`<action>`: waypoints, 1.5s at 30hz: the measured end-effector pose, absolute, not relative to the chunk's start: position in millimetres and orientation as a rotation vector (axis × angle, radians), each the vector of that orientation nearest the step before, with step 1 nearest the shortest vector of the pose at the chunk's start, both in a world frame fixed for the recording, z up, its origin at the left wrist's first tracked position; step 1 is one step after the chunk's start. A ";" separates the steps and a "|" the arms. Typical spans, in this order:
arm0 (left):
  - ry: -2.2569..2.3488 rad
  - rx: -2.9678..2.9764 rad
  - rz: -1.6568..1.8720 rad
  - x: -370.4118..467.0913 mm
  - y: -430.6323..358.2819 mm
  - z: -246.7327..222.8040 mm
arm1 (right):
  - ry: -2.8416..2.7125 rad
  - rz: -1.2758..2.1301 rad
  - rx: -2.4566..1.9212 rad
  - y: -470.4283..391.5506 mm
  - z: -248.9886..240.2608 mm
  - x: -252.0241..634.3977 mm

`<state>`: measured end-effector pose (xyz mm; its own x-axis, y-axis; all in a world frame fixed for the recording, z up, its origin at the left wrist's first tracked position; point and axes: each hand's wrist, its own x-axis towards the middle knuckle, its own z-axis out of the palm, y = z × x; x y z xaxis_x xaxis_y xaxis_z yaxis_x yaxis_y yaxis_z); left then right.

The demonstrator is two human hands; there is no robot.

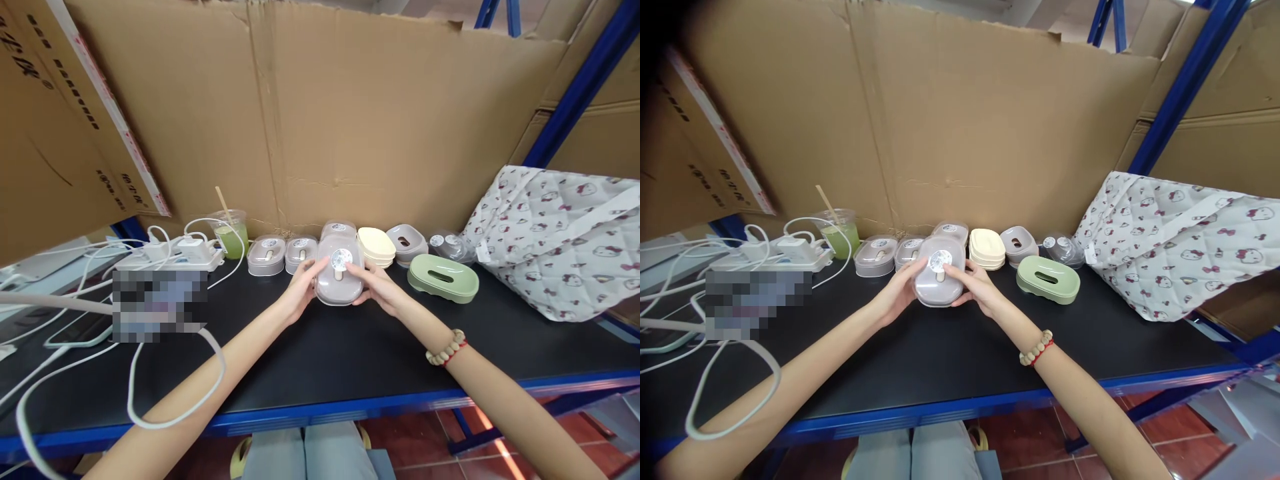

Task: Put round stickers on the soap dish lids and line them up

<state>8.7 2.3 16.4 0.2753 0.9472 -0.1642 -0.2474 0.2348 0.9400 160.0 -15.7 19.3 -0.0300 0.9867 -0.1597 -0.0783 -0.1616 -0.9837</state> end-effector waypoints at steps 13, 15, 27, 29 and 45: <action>0.857 1.111 0.951 6.7 -0.2 13.8 | -1.142 1.417 -1.249 -15.7 27.1 170.2; 0.855 1.126 0.929 5.4 0.5 13.1 | -1.149 1.420 -1.275 -15.7 26.1 170.6; 0.824 1.160 0.871 7.5 -2.1 13.5 | -1.185 1.287 -1.282 -6.8 14.5 179.6; 0.854 1.229 0.853 6.1 -1.8 14.0 | -1.152 1.271 -1.294 -6.0 15.0 179.6; 1.209 1.077 1.316 -11.8 48.3 46.4 | -0.927 0.936 -1.162 -13.6 44.6 187.8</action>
